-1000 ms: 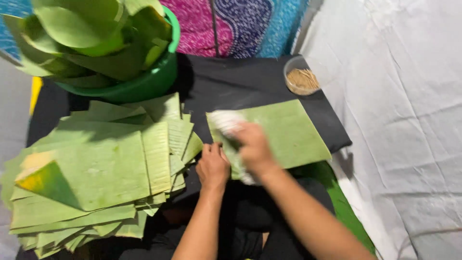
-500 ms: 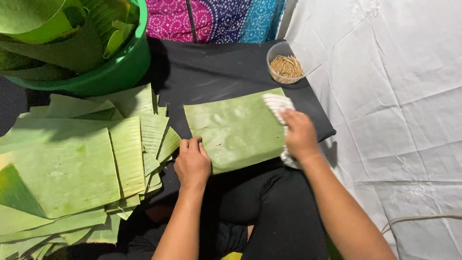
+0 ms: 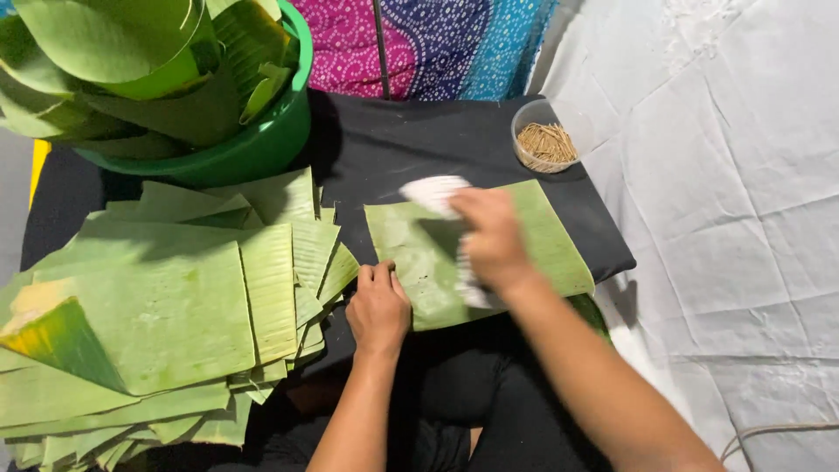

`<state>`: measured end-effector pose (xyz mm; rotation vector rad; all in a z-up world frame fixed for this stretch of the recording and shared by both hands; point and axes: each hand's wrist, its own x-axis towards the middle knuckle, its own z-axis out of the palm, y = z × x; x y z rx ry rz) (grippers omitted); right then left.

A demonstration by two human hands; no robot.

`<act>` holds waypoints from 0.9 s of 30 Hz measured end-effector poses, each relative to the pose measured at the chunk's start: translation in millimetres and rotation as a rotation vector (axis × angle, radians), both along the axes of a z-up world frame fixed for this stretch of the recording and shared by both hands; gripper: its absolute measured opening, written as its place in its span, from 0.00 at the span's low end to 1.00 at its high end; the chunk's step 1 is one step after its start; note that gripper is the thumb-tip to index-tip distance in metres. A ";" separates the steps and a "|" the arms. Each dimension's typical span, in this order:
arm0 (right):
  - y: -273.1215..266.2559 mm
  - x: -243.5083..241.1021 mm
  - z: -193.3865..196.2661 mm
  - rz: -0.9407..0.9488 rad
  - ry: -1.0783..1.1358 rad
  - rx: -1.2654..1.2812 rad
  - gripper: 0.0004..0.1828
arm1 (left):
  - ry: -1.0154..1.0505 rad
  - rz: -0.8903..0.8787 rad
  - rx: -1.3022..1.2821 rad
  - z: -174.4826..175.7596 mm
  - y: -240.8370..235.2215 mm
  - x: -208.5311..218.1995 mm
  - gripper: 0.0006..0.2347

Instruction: Cleaning banana leaves with a cloth and rolling them into cones secured with toothpicks.

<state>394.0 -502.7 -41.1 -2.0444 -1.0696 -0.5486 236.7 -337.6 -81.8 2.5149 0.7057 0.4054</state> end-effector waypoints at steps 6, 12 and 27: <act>103.9 -31.8 -29.8 0.034 0.057 -0.313 0.24 | 0.007 0.020 0.101 -11.5 -0.4 2.1 0.08; 55.4 9.0 -39.7 -0.060 0.124 -0.447 0.24 | 0.037 0.021 0.058 0.0 -2.4 2.5 0.09; -60.3 37.5 -38.7 -0.211 0.005 -0.122 0.26 | 0.034 0.028 0.019 1.7 -2.0 2.7 0.10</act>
